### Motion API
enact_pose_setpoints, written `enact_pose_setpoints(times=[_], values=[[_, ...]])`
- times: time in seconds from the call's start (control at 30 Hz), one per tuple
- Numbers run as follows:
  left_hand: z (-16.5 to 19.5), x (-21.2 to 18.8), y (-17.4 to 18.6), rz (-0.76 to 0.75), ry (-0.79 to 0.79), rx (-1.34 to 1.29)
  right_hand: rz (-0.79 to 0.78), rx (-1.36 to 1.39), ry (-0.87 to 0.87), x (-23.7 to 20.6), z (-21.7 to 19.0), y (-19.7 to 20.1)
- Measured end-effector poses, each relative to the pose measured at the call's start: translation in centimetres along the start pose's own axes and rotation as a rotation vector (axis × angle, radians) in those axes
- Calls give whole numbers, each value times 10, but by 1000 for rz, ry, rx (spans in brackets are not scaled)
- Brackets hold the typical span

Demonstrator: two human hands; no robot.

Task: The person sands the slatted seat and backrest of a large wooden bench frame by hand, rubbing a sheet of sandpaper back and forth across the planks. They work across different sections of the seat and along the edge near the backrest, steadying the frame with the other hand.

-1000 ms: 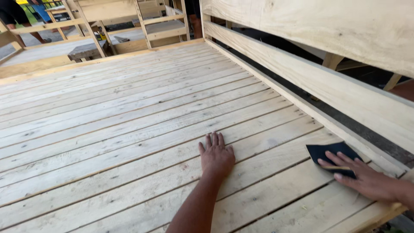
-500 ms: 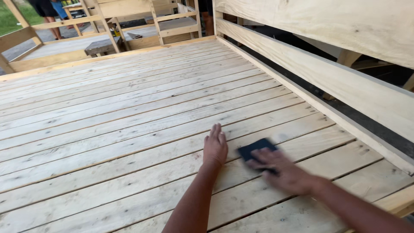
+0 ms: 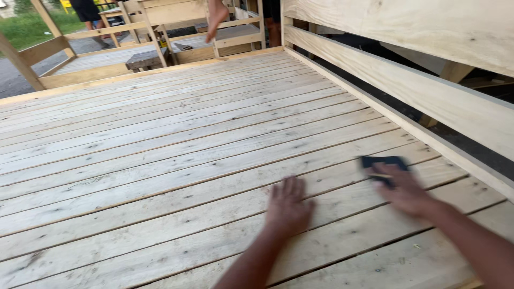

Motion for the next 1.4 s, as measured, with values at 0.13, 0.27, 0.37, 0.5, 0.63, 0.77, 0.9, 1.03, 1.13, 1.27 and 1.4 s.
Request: enact_pose_setpoints(times=[0.13, 0.27, 0.37, 0.5, 0.63, 0.77, 0.9, 1.03, 1.13, 1.27, 1.4], values=[[-113, -19, 28, -43, 250, 227, -22, -379, -70, 10, 5, 14], [-162, -21, 30, 69, 527, 94, -88, -272, 208, 13, -129, -78], [-171, -22, 31, 79, 520, 96, -147, -118, 469, -13, -215, -125], [-192, -36, 39, 89, 594, 101, -23, 71, 385, 0, -172, -83], [-207, -45, 46, 97, 633, 104, -30, -191, -46, 38, -78, -38], [-208, -44, 41, 75, 631, 101, 44, -108, 59, 35, -178, -82], [-206, -44, 39, 117, 611, 40, -231, -58, 447, -5, -314, -139], [-206, -45, 41, 118, 618, 30, 8, 194, 166, 22, -241, -94], [-205, -44, 41, 124, 623, 36, 63, -110, -21, 48, -143, -53], [-203, -41, 39, 130, 629, 41, 83, -142, 24, 46, -180, -71], [-203, -42, 41, 140, 609, 25, -172, -176, 393, 9, -312, -131]])
Point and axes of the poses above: each hand's wrist, its own x-axis towards the middle knuckle, its own y-axis out of the back of the hand, z = x × y, the point moved 5 cm from there along x, towards the middle knuckle, and after that the axes turned 14 degrees about z, right-handed, at the moved point
